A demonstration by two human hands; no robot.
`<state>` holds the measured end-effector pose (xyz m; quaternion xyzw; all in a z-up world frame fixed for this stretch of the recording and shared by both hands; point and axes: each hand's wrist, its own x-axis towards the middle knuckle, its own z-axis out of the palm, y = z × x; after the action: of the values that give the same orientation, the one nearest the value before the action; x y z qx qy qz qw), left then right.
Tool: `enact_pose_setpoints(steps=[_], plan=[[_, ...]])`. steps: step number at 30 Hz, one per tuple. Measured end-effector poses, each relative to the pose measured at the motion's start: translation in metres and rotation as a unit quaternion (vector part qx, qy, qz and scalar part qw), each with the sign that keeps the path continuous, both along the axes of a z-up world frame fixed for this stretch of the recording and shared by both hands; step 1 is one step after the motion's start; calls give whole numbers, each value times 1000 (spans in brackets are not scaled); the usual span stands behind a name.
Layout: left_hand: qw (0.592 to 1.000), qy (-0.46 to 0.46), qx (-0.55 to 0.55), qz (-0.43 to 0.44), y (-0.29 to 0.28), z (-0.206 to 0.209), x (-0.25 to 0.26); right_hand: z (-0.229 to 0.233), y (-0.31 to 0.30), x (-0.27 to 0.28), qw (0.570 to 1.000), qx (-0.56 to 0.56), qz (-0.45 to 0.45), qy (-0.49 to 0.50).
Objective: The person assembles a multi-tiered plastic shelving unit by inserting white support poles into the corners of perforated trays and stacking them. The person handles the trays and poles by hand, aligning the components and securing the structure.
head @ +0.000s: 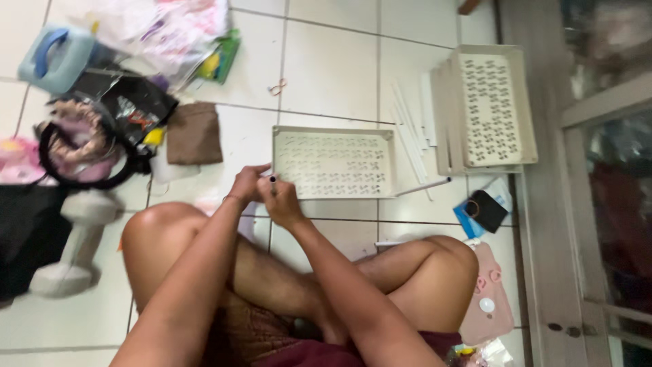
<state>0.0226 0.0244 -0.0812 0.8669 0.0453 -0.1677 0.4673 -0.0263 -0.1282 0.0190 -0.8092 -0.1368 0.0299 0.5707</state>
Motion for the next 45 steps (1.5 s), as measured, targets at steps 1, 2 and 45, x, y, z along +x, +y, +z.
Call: enact_pose_setpoints(steps=[1,2,45], plan=[[999,31,-20,39,0,5,-3,0,-4,-8,999,-24,3,26],[994,63,-39,77,-1,12,-3,0,-16,-14,999,-13,-11,-45],[908,-311,28,280,-104,137,-78,29,-192,-21,890,-18,-449,-74]])
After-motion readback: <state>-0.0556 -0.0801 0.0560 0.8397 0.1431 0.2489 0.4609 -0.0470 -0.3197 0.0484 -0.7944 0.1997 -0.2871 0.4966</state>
